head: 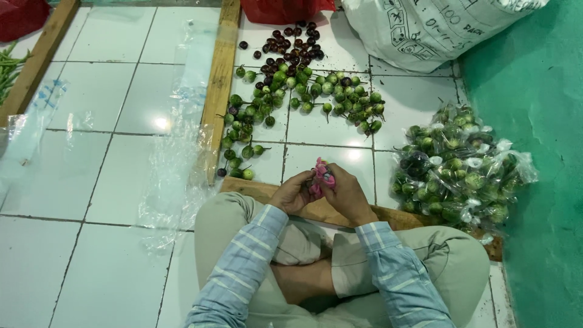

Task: Sorting and cleaning small green fruits by hand while sitting on the floor

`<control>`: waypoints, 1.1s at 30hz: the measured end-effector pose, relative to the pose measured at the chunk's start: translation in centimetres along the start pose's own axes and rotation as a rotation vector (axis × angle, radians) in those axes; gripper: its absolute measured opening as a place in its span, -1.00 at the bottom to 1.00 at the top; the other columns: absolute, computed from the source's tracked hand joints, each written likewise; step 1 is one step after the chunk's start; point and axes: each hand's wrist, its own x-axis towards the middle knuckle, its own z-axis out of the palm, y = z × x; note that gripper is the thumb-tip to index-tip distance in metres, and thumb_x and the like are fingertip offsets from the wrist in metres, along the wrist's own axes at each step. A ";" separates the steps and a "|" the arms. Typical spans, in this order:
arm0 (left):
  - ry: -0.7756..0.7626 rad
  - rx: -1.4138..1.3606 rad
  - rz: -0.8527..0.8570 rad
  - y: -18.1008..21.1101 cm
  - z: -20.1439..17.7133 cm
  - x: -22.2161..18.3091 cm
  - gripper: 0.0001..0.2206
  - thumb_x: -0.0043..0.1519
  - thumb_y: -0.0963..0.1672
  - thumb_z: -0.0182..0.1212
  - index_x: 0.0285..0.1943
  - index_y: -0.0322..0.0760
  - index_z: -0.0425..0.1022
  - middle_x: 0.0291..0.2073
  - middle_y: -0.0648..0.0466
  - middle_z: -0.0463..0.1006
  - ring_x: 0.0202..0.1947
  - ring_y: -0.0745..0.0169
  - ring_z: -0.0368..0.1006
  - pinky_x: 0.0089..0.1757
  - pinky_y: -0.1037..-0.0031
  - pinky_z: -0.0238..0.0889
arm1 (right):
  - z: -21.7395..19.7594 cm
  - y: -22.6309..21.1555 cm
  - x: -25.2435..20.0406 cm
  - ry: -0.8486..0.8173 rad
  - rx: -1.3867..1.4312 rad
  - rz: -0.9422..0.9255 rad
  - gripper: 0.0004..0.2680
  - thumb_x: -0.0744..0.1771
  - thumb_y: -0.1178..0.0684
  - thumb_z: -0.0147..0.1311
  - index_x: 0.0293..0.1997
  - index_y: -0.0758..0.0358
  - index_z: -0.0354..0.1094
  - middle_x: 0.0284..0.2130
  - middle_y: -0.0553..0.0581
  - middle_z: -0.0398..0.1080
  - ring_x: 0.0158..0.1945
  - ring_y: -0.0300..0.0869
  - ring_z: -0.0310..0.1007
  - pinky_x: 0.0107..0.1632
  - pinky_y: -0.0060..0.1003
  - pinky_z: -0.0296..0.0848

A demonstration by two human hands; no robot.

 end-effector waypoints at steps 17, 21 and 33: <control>0.471 1.055 0.520 2.9 1.3 1.7 -0.68 0.09 0.02 0.49 -0.15 -0.23 0.61 -0.37 0.06 0.61 -0.26 0.19 0.60 -0.22 0.35 0.48 | -3.4 0.5 0.6 0.418 0.176 0.191 -0.88 0.35 0.04 0.24 -0.16 0.16 0.38 -0.47 0.21 0.44 -0.34 -0.05 0.48 -0.20 -0.16 0.43; 0.439 1.342 0.549 2.0 3.9 1.2 -0.64 0.12 0.03 0.39 -0.14 -0.34 0.61 -0.34 -0.17 0.61 -0.14 -0.28 0.55 -0.13 0.05 0.45 | -3.0 0.3 0.7 0.380 0.214 0.211 -0.87 0.35 0.07 0.24 -0.12 0.22 0.38 -0.44 0.28 0.46 -0.33 0.01 0.50 -0.17 -0.08 0.45; 0.456 1.988 0.585 -1.0 2.5 5.2 -0.79 0.01 -0.03 0.34 -0.33 -0.22 0.63 -0.48 -0.03 0.48 -0.22 -0.08 0.44 -0.06 0.14 0.32 | -2.1 1.3 1.4 0.299 0.217 0.242 -0.81 0.32 0.10 0.26 -0.02 0.28 0.40 -0.35 0.32 0.49 -0.21 0.05 0.55 -0.11 -0.01 0.46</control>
